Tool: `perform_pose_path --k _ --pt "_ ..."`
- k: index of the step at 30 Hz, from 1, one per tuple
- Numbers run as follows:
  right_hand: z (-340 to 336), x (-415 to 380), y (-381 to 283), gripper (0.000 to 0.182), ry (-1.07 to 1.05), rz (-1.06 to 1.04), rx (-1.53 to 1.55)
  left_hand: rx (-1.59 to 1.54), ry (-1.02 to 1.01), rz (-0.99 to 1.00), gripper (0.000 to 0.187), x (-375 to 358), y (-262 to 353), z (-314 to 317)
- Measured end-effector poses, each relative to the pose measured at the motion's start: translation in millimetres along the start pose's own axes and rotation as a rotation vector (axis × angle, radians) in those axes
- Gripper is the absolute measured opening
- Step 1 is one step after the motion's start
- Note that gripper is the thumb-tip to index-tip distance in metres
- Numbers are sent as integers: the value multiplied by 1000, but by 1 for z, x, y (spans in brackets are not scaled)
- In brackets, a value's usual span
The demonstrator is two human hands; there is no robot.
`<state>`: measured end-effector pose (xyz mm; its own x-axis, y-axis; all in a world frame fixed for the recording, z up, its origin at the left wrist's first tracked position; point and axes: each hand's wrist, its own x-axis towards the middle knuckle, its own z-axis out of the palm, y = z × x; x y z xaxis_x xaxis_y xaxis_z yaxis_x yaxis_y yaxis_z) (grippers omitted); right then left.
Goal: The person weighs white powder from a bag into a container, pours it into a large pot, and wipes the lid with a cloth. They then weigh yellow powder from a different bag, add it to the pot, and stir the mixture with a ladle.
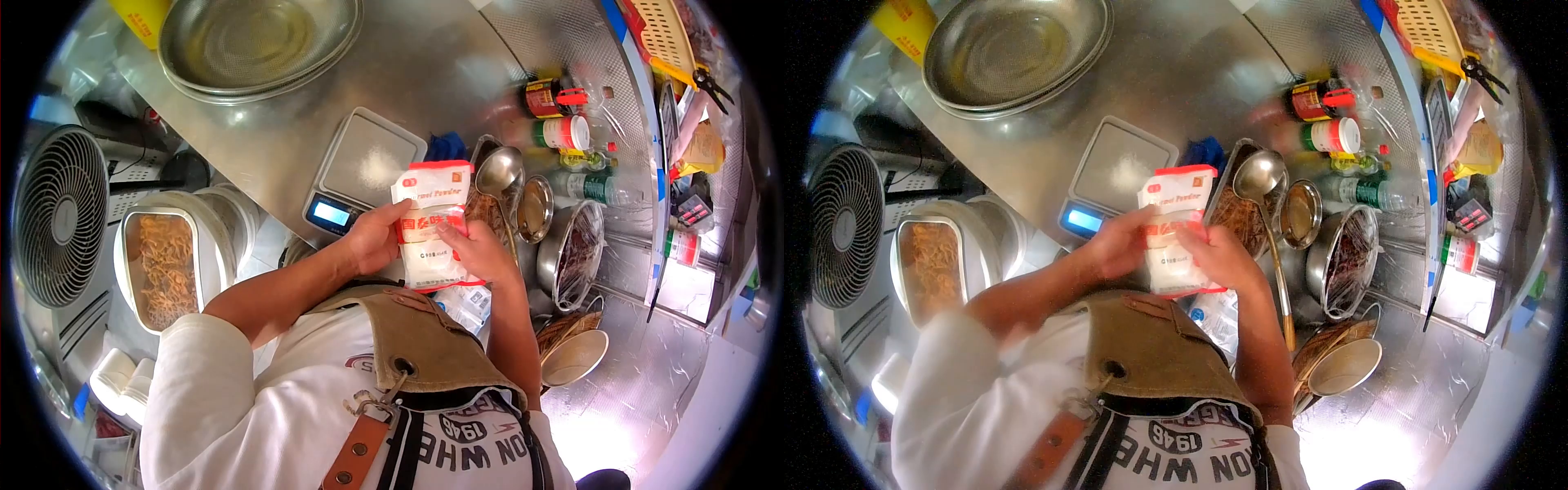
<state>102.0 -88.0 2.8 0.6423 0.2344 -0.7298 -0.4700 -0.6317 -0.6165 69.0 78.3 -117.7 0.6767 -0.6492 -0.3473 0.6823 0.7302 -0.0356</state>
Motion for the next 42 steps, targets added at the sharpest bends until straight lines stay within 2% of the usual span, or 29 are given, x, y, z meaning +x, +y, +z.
perform_pose_path --k 7,10,13,19,25,30,37,42 --pt "0 -4 6 39 52 -44 -20 32 -7 16 39 -3 1 7" --pt "-1 -10 0 34 38 25 4 8 -36 -4 40 -3 2 5" --pt "2 -13 2 32 60 -63 66 -2 -39 -15 40 -3 1 6" --pt "1 -9 14 32 43 -53 91 14 -5 -26 41 -3 -1 10" --pt "3 -12 -15 36 -14 23 -107 1 17 -7 41 -2 -3 7" --pt "8 -7 -4 40 49 -59 -34 -20 25 4 39 -6 0 10" --pt "7 -15 -17 37 24 -13 -27 -5 22 5 38 -6 -1 12" --pt "4 -10 -2 37 27 -30 -68 2 26 -1 39 -9 1 14"
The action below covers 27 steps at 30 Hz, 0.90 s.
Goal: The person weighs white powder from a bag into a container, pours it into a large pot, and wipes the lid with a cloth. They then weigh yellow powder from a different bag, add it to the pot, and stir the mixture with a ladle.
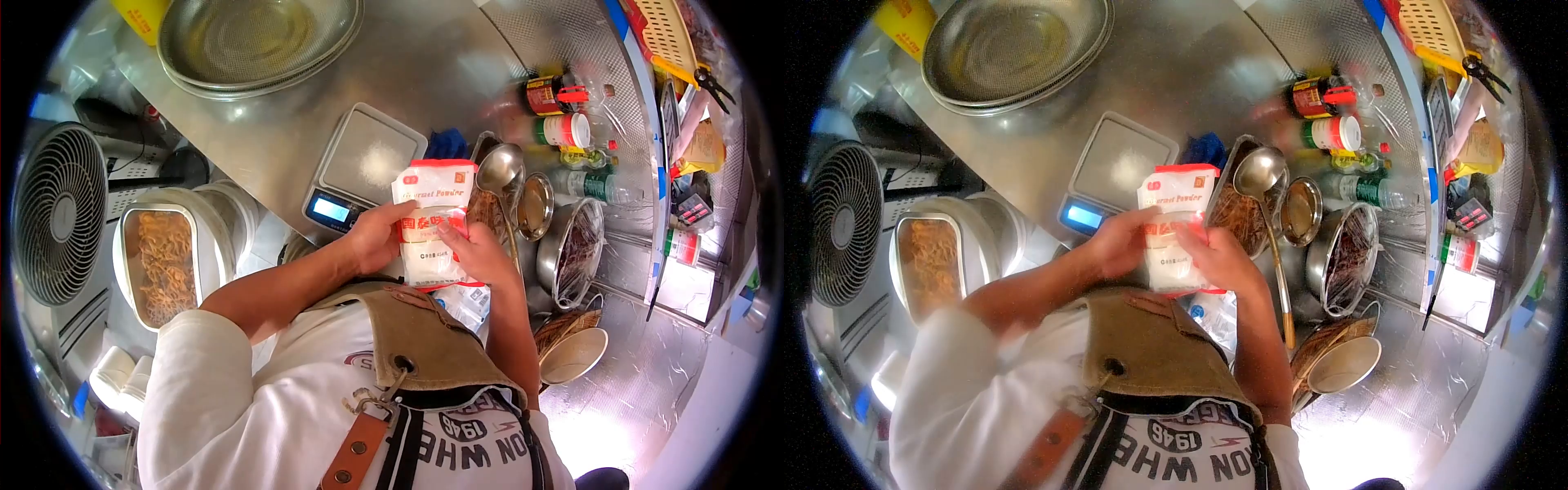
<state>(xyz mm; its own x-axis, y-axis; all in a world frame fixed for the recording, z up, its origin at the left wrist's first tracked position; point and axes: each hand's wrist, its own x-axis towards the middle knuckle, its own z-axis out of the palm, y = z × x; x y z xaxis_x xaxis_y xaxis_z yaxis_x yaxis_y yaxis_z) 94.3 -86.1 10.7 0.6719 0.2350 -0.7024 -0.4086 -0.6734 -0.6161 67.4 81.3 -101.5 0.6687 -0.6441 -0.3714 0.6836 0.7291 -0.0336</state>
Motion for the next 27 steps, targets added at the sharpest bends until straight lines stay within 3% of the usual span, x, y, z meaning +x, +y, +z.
perform_pose_path --k 27 --pt "1 -1 1 35 -7 -28 16 -21 -15 -12 44 6 -2 -6"
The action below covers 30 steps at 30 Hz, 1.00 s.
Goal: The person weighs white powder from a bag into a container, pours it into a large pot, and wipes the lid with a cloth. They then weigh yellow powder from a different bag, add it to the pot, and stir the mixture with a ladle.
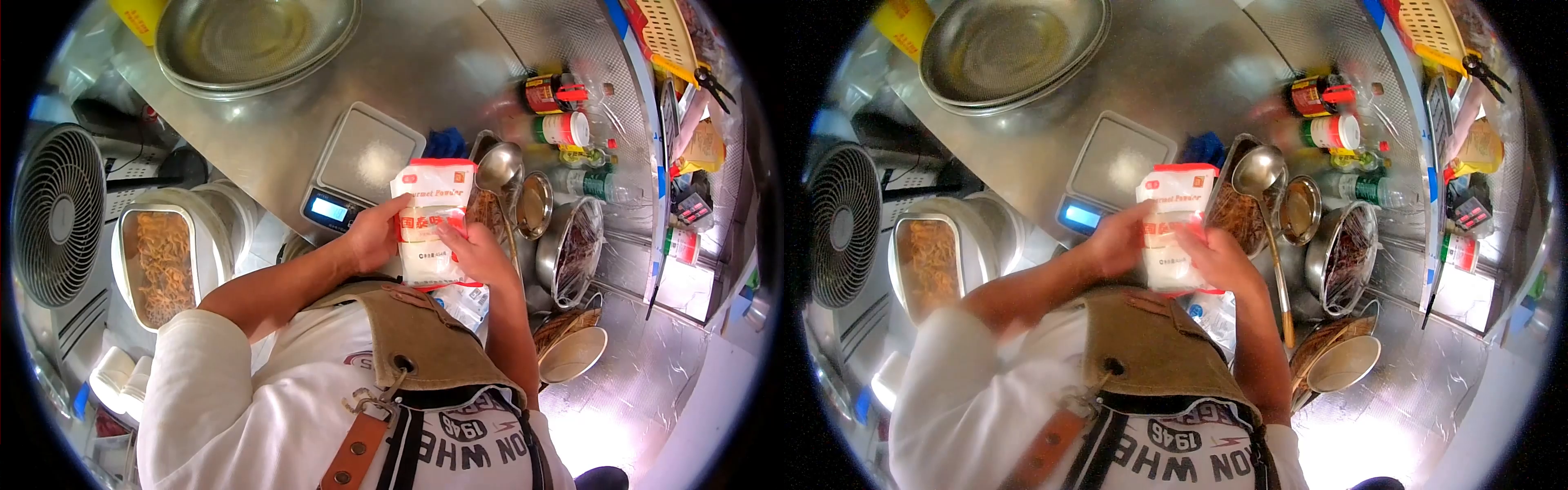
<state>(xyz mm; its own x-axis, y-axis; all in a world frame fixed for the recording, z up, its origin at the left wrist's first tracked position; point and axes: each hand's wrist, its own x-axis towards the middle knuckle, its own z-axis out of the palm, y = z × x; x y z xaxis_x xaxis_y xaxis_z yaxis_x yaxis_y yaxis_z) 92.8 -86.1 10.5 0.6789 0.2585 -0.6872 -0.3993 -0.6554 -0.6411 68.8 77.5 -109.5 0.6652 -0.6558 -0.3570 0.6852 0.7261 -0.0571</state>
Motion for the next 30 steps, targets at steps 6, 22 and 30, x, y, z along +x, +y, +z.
perform_pose_path --k 6,22,30 --pt "0 0 -6 35 -11 58 -4 24 1 3 44 -1 2 0" --pt "-1 -14 20 34 55 0 80 102 -71 -18 51 -6 1 5" --pt "3 -18 24 33 86 -50 165 121 -85 -16 50 -6 -1 4"
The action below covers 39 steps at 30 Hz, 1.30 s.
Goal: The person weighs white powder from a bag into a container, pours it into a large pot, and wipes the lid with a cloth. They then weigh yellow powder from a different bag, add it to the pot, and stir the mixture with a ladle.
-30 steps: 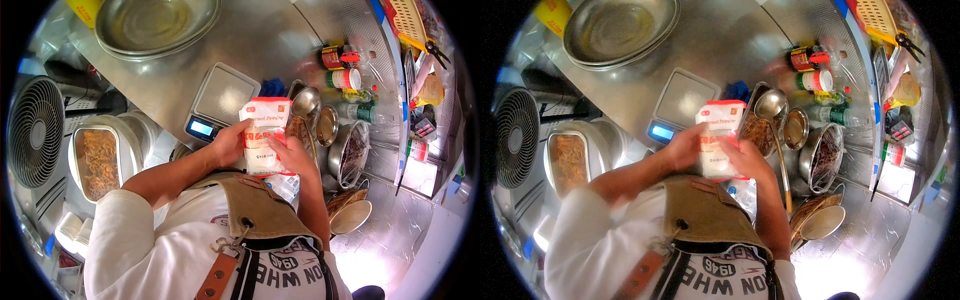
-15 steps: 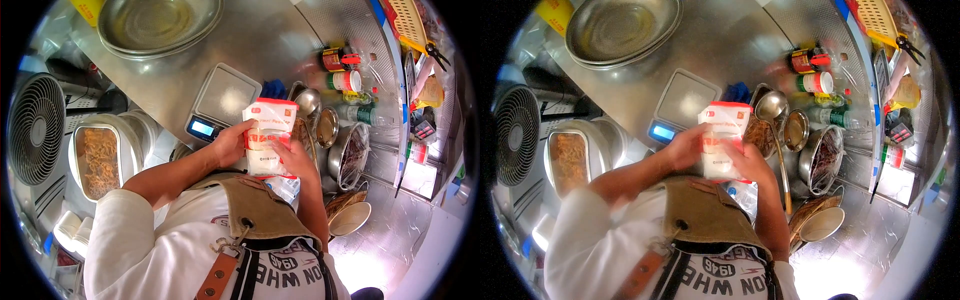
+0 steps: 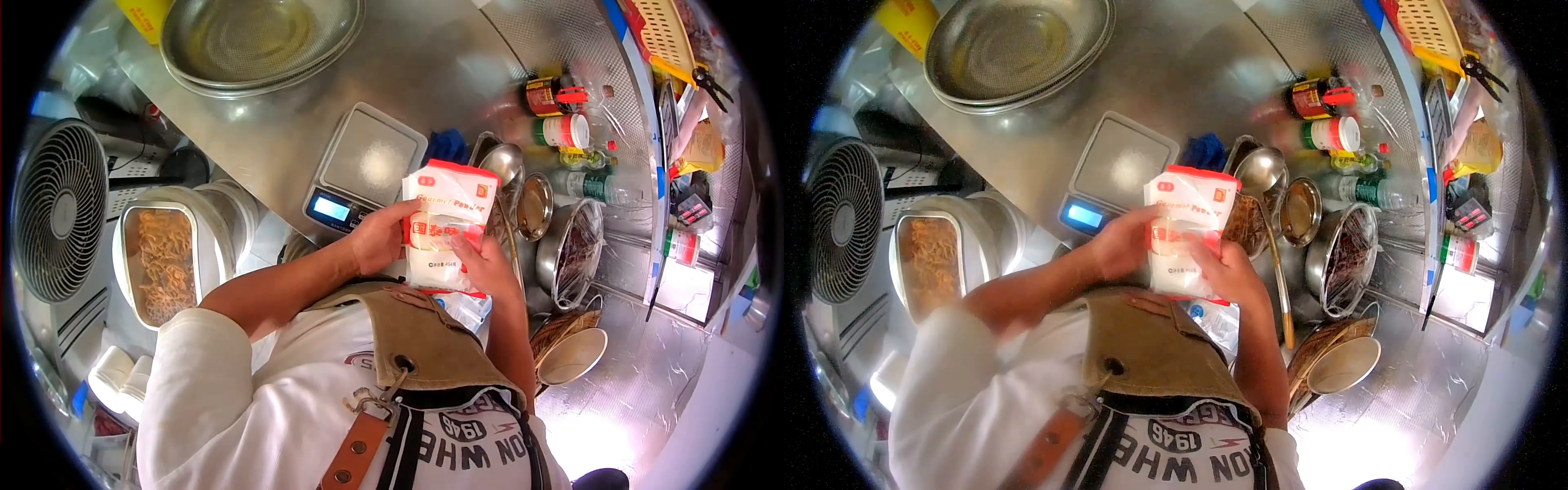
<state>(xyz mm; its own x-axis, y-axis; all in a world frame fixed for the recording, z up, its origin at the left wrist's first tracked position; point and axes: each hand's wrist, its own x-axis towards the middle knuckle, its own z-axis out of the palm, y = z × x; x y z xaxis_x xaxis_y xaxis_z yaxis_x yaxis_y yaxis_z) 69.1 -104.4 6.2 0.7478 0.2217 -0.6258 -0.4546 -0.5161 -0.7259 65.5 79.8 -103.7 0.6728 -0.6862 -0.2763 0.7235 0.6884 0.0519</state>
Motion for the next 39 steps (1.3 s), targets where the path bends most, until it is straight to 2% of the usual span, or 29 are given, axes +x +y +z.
perform_pose_path --k 4,13,16,19,30,34,37,39 --pt "-2 -2 -4 34 -21 47 -14 13 10 14 50 -2 -1 2" --pt "0 -1 -1 34 -3 -33 7 -9 44 24 50 2 -4 -3" --pt "1 5 -14 33 -9 92 -114 -34 16 44 49 2 -4 -5" --pt "-4 14 -6 33 -79 59 -160 -17 -3 59 48 -3 -2 6" --pt "1 6 -13 31 -17 37 -68 3 43 46 50 -3 -3 -3" --pt "-4 -2 -7 28 4 16 7 72 33 12 52 -6 -1 0" --pt "-10 -4 17 28 54 -143 -2 175 30 32 55 -13 1 6" --pt "-13 -4 32 29 92 -159 20 250 19 57 58 -18 -1 7"
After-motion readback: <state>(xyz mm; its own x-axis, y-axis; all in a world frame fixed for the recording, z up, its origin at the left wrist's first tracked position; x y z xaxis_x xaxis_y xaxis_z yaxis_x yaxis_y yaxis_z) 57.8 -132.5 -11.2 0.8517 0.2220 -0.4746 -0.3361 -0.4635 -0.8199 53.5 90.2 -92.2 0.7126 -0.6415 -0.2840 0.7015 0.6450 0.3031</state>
